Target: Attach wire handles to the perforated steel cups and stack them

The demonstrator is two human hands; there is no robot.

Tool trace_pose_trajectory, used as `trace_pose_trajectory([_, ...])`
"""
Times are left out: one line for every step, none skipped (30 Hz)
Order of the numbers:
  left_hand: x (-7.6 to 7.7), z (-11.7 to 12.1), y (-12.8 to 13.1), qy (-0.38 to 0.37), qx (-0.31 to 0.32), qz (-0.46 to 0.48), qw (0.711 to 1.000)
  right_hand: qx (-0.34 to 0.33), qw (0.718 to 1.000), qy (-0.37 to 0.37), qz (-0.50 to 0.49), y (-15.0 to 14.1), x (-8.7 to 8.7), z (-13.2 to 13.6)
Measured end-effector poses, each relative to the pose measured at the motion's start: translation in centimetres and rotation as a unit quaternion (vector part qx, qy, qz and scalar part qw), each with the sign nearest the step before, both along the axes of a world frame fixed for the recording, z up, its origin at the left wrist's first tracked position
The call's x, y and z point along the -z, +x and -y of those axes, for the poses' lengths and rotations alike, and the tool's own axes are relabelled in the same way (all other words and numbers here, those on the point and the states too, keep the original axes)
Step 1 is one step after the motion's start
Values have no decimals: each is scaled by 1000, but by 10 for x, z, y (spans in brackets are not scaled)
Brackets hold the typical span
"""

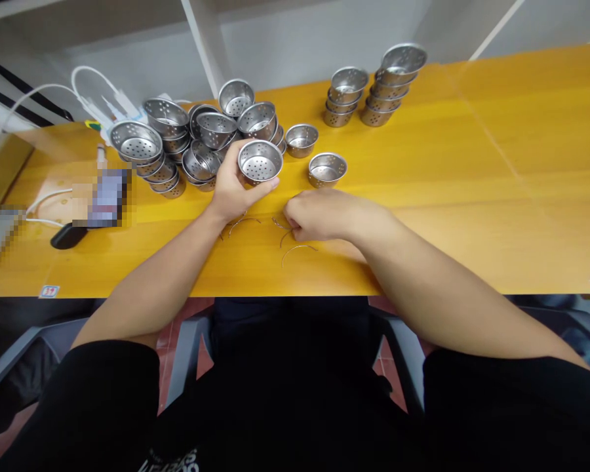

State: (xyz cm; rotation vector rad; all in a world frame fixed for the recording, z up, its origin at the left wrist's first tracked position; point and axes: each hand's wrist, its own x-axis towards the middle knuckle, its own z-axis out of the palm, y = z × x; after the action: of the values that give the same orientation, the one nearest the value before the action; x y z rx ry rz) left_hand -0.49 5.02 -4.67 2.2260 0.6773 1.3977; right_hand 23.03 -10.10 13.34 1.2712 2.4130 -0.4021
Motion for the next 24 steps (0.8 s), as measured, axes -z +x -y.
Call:
trace_pose_trajectory([-1, 1, 0, 8, -1, 2, 1000, -2, 1000, -1, 10, -2, -2, 2])
trace_pose_trajectory([-2, 2, 1, 16, -3, 3, 1000, -4, 1000, 0, 18, -4, -4, 5])
trace_pose_trajectory([-3, 4, 1, 22, -5, 5, 1000, -7, 1000, 4, 26, -6, -5, 6])
trace_pose_trajectory([-5, 5, 1, 25, -6, 7, 1000, -12, 999, 8, 33, -8, -5, 8])
trace_pose_trajectory([-6, 7, 1, 26, -8, 8, 1000, -18, 999, 13, 39, -10, -5, 9])
trace_pose_trajectory([-7, 8, 1, 25, -8, 7, 1000, -26, 999, 19, 42, -11, -4, 9])
trace_pose_trajectory([-8, 9, 1, 23, -8, 5, 1000, -33, 998, 25, 42, -12, -3, 9])
trace_pose_trajectory([-8, 9, 1, 22, -7, 4, 1000, -40, 998, 31, 37, -13, -2, 9])
trace_pose_trajectory([-9, 10, 0, 22, -7, 2, 1000, -45, 998, 36, 31, -13, -1, 9])
trace_pose_trajectory([-9, 10, 0, 22, -7, 2, 1000, -48, 998, 40, 23, -13, 1, 8])
trace_pose_trajectory([-9, 10, -1, 24, -7, 3, 1000, -48, 998, 43, 15, -13, 3, 7])
trace_pose_trajectory([-9, 9, -2, 25, -7, 4, 1000, -47, 998, 45, 7, -12, 5, 6])
trace_pose_trajectory([-9, 8, -2, 26, -6, 5, 1000, -45, 998, 47, -3, -10, 7, 5])
trace_pose_trajectory([-8, 7, -3, 26, -6, 6, 1000, -44, 998, 49, -16, -9, 9, 4])
trace_pose_trajectory([-8, 6, -4, 25, -5, 6, 1000, -45, 997, 51, -34, -6, 12, 1])
trace_pose_trajectory([-7, 4, -4, 24, -4, 6, 1000, -47, 996, 50, -57, -4, 14, -1])
trace_pose_trajectory([-6, 2, -5, 21, -4, 6, 1000, -50, 994, 48, -86, 0, 17, -5])
trace_pose_trajectory([-4, 0, -5, 18, -4, 8, 1000, -54, 990, 43, -119, 4, 20, -9])
trace_pose_trajectory([-3, -2, -5, 16, -4, 11, 1000, -57, 986, 37, -154, 8, 23, -13])
trace_pose_trajectory([-2, -4, -6, 15, -4, 15, 1000, -57, 980, 28, -189, 13, 26, -18])
trace_pose_trajectory([-1, -5, -6, 14, -3, 21, 1000, -54, 973, 20, -225, 18, 29, -22])
trace_pose_trajectory([0, -7, -6, 13, -3, 26, 1000, -49, 964, 12, -260, 22, 32, -27])
trace_pose_trajectory([1, -7, -6, 12, -1, 29, 1000, -43, 955, 5, -292, 27, 35, -31])
trace_pose_trajectory([2, -8, -6, 10, 0, 29, 1000, -37, 947, -2, -320, 31, 37, -35])
